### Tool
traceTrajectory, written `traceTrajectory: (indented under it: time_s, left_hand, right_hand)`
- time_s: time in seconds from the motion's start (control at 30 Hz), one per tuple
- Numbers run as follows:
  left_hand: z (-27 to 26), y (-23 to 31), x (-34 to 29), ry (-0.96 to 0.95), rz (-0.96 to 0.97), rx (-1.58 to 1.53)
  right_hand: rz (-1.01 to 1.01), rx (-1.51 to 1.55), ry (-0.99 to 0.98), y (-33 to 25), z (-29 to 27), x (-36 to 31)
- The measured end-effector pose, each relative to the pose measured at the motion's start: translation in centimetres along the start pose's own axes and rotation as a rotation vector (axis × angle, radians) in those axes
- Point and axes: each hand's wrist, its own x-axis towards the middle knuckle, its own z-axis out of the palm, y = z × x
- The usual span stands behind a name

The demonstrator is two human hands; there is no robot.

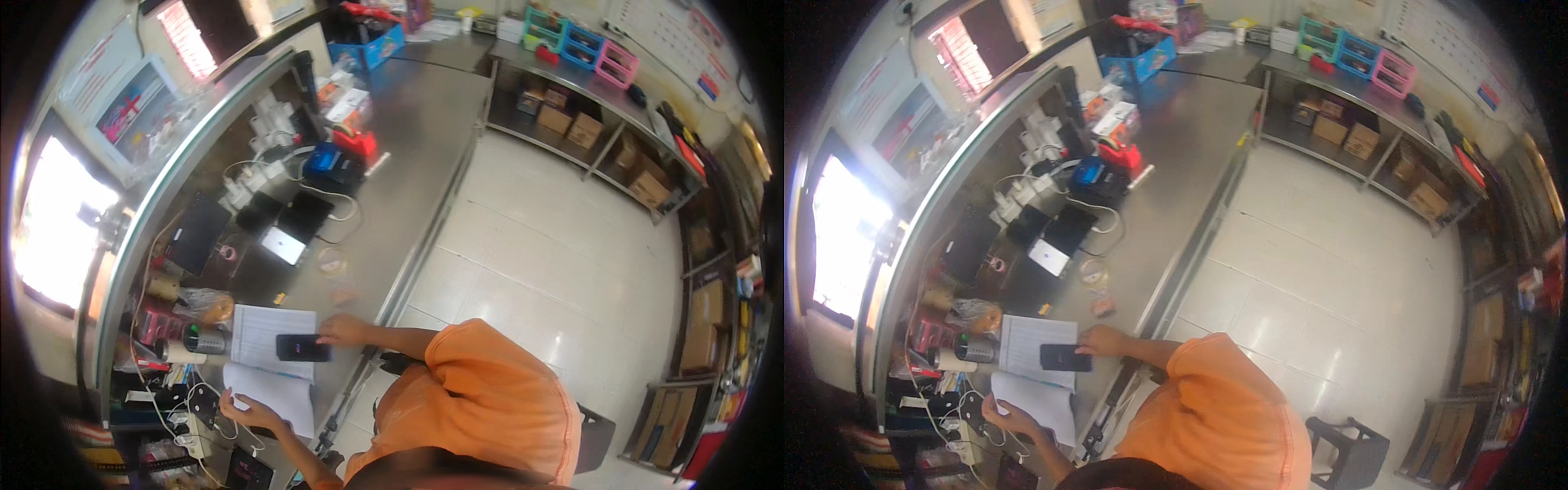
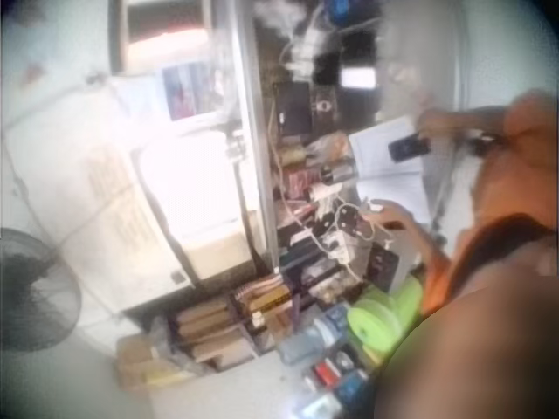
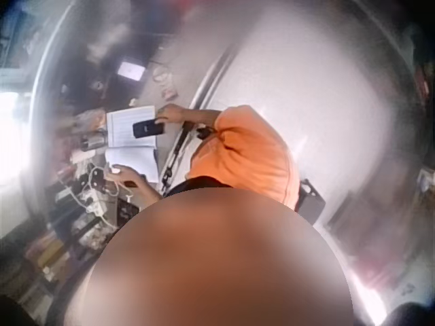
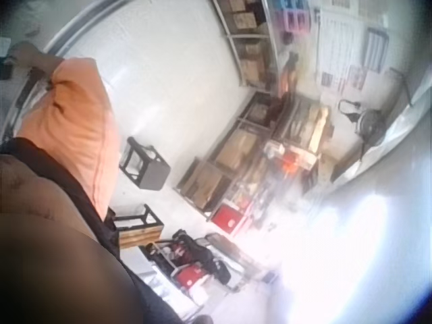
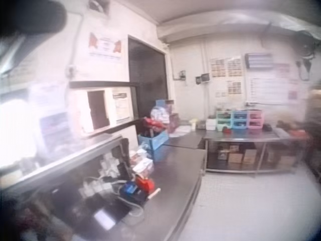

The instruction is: The person assembles small white cardboard boxes at a counter. They fold the flaps, tuck the tabs, and close each box, then place the finished boxes on the counter. The person also briefly handles a smartphone and a small orange item during the process.

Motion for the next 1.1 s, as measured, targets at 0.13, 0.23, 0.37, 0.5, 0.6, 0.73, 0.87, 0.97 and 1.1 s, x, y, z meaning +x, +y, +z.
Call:
traceTrajectory:
  time_s: [0.13, 0.23, 0.37, 0.5, 0.6, 0.73, 0.87, 0.97, 1.1]
  left_hand:
    - [1.0, 5.3, -8.7, -0.111, 0.013, -0.121]
    - [1.3, 11.0, -16.0, -0.256, 0.005, -0.261]
    - [3.7, 20.5, -22.7, -0.473, -0.039, -0.486]
    - [7.9, 26.0, -23.2, -0.672, 0.043, -0.59]
    - [14.6, 29.0, -22.9, -0.672, 0.093, -0.594]
    - [27.1, 36.2, -23.1, -0.625, 0.041, -0.633]
    - [37.8, 49.4, -24.6, -0.705, -0.229, -0.6]
    - [42.2, 59.4, -25.6, -0.877, -0.128, -1.036]
    - [46.4, 68.3, -26.2, -0.925, 0.015, -0.929]
  right_hand:
    - [-0.022, -0.138, 0.014, -3.3, -1.9, -13.6]
    - [0.221, -0.123, -0.194, -1.2, -3.3, -28.6]
    - [1.341, -0.278, -0.275, 5.4, -5.6, -52.8]
    - [2.051, -0.245, -0.012, 4.5, -6.9, -67.4]
    - [1.813, -0.168, -0.06, 3.6, -7.7, -71.7]
    - [1.935, 0.23, 0.101, 6.4, -5.2, -71.4]
    - [1.628, 0.192, -0.245, 9.7, -10.9, -73.6]
    - [1.759, 0.122, -0.313, 13.0, -17.6, -75.5]
    - [1.691, 0.217, 0.235, 22.6, -32.3, -77.8]
